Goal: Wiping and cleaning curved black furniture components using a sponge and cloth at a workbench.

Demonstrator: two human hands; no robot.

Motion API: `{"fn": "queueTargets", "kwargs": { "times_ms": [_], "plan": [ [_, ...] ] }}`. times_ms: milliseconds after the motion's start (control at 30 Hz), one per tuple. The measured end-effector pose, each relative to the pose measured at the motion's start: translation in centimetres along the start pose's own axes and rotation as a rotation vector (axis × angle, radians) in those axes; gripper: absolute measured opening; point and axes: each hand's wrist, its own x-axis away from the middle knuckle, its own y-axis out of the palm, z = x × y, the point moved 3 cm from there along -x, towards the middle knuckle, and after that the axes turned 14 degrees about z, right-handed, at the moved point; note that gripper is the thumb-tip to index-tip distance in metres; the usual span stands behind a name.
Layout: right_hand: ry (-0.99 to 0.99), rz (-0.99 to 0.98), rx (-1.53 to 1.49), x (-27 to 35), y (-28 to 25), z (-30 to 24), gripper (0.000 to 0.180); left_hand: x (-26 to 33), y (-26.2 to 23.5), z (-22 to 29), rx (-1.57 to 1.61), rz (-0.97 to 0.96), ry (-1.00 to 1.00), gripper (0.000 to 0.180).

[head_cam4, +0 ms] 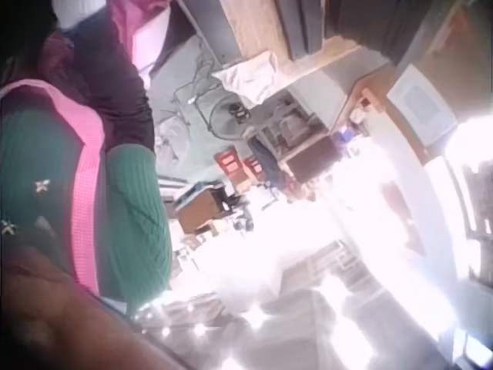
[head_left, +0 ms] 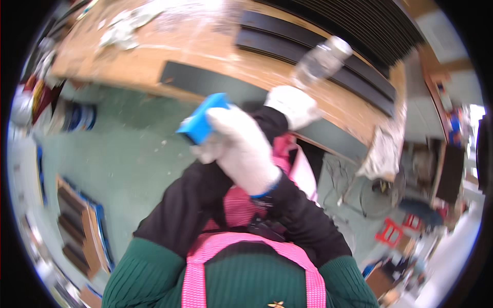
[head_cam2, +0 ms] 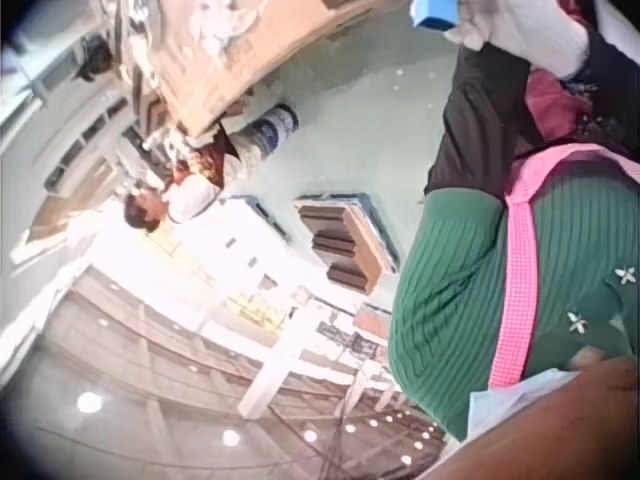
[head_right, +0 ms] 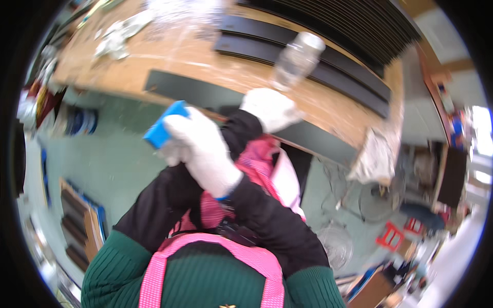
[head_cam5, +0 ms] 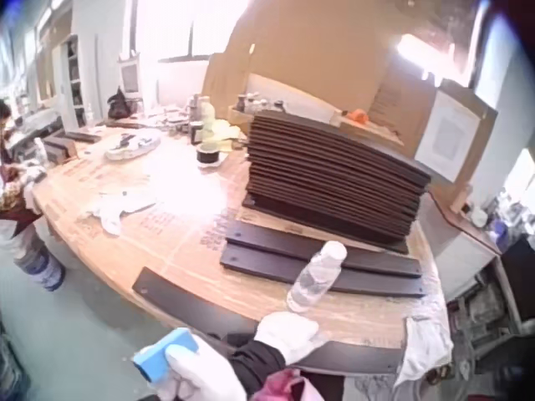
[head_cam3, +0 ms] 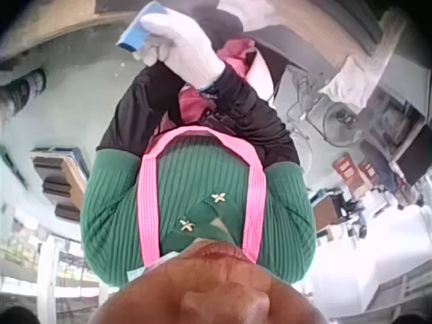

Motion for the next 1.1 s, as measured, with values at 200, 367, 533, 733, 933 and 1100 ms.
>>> {"fn": "queueTargets", "kwargs": {
  "times_ms": [200,367,533,733,933,1100],
  "plan": [
    [0.006,-0.069,-0.152,0.1,-2.2,1.0,0.028,0.4,0.8,0.7,-0.055,0.101,0.075,0.053],
    [0.027,-0.010,-0.238,2.5,-5.2,-0.5,0.027,0.5,0.9,-0.2,-0.093,0.175,0.103,0.054],
    [0.002,0.042,-0.261,4.3,-10.4,-1.5,0.028,0.1,1.2,0.9,-0.105,0.176,0.125,0.052],
    [-0.064,0.195,-0.342,5.5,-17.1,-3.3,0.032,-0.1,1.1,1.3,-0.104,0.147,0.090,0.049],
    [-0.126,0.256,-0.388,5.3,-19.7,-5.4,0.027,0.4,-0.5,-0.2,-0.198,0.140,0.089,0.045],
    [-0.222,0.194,-0.485,6.5,-22.3,-9.1,0.031,-0.3,0.7,1.4,-0.152,0.056,0.050,0.048]
  ]
}}
